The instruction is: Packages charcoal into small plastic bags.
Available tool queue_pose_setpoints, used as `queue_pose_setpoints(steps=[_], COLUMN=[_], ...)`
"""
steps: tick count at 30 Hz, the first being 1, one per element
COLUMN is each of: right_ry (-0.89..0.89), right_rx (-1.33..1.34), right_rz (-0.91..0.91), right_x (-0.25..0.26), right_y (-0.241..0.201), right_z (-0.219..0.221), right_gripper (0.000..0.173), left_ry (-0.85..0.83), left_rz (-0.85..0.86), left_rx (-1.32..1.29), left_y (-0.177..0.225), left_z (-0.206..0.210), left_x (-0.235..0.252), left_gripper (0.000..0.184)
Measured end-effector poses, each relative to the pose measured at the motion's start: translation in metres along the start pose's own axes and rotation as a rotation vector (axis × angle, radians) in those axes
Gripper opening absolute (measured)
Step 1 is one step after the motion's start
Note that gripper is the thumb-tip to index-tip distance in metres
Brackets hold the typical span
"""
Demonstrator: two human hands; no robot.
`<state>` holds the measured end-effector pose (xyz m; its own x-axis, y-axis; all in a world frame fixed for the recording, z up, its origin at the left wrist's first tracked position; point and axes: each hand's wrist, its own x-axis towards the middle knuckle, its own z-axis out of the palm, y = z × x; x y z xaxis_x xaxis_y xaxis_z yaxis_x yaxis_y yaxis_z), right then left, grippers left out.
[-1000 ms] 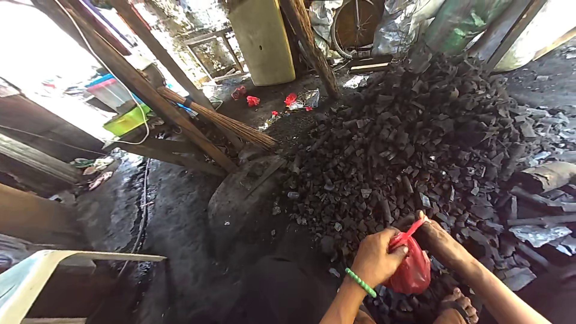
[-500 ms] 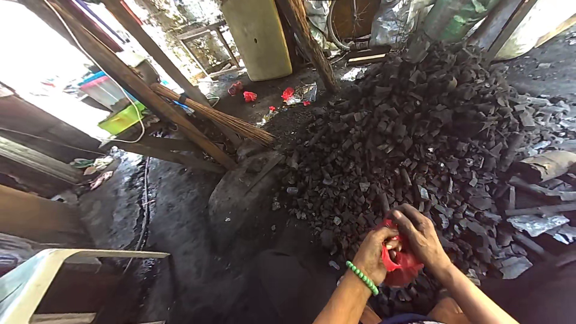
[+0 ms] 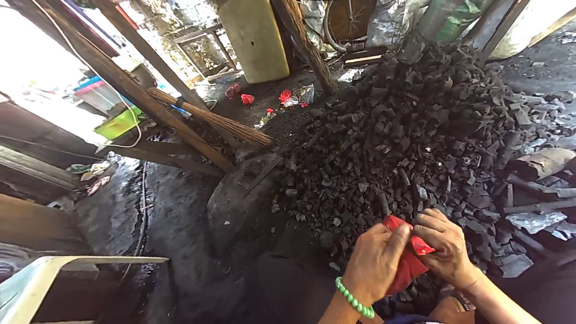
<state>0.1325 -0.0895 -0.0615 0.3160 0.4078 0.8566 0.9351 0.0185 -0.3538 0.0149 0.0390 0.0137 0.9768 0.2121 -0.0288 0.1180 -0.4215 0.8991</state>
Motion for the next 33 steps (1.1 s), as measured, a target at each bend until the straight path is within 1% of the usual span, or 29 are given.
queue_pose_setpoints(steps=[1,2,4,6,8,10,14,16,17,18,20,21,22,24,26,28,29,31,33], right_ry=[-0.030,-0.057,-0.103,-0.158,-0.183,-0.196,-0.193,-0.170,-0.154,-0.140,-0.144,-0.166,-0.199,-0.246,-0.226,-0.168,-0.142,-0.134,-0.165], right_rx=[-0.042,-0.078,-0.119,-0.145,-0.145,-0.149,-0.149,-0.108,-0.080,-0.047,0.009,0.019,0.001,-0.047,-0.079,-0.096,-0.099,-0.038,0.235], right_rz=[-0.061,-0.114,-0.188,-0.209,-0.161,-0.125,-0.037,0.039,0.078,0.113,0.157,0.150,0.115,0.005,-0.018,0.092,0.155,0.254,0.407], right_x=[0.007,0.014,0.028,0.030,0.018,0.002,-0.030,-0.043,-0.050,-0.056,-0.066,-0.067,-0.066,-0.059,-0.049,-0.035,-0.030,-0.027,-0.032], right_y=[0.000,0.000,-0.004,-0.002,0.011,0.017,0.013,0.005,-0.001,-0.007,-0.022,-0.030,-0.038,-0.048,-0.045,-0.032,-0.023,-0.006,-0.003], right_z=[-0.004,-0.008,-0.019,-0.040,-0.059,-0.066,-0.059,-0.055,-0.052,-0.048,-0.037,-0.031,-0.024,-0.013,-0.010,-0.017,-0.022,-0.025,-0.023], right_gripper=[0.027,0.025,0.024,0.023,0.025,0.028,0.028,0.028,0.029,0.031,0.033,0.033,0.032,0.029,0.030,0.037,0.041,0.048,0.053], left_ry=[0.021,0.032,0.042,0.017,-0.048,-0.132,-0.302,-0.379,-0.365,-0.304,-0.110,-0.035,-0.001,-0.035,-0.160,-0.277,-0.296,-0.267,-0.183], left_rz=[0.055,0.090,0.134,0.093,-0.018,-0.096,-0.156,-0.186,-0.204,-0.225,-0.266,-0.268,-0.258,-0.205,-0.147,-0.093,-0.057,0.003,0.030], left_rx=[0.156,0.247,0.291,0.236,0.127,0.060,0.161,0.148,0.105,0.029,-0.202,-0.309,-0.361,-0.295,-0.160,-0.102,-0.121,-0.160,-0.231], left_y=[0.009,0.016,0.024,0.021,0.003,-0.011,-0.030,-0.041,-0.047,-0.054,-0.060,-0.057,-0.051,-0.038,-0.028,-0.024,-0.026,-0.030,-0.034], left_z=[-0.005,-0.008,-0.018,-0.035,-0.052,-0.056,-0.053,-0.056,-0.058,-0.057,-0.043,-0.034,-0.024,-0.004,0.007,0.006,0.004,0.005,0.011], left_x=[-0.003,-0.007,-0.013,-0.023,-0.036,-0.044,-0.040,-0.032,-0.025,-0.019,-0.005,0.003,0.010,0.018,0.018,0.014,0.012,0.009,0.009], left_gripper=[0.056,0.056,0.052,0.045,0.038,0.033,0.030,0.028,0.025,0.021,0.009,0.008,0.009,0.007,0.015,0.024,0.026,0.026,0.020])
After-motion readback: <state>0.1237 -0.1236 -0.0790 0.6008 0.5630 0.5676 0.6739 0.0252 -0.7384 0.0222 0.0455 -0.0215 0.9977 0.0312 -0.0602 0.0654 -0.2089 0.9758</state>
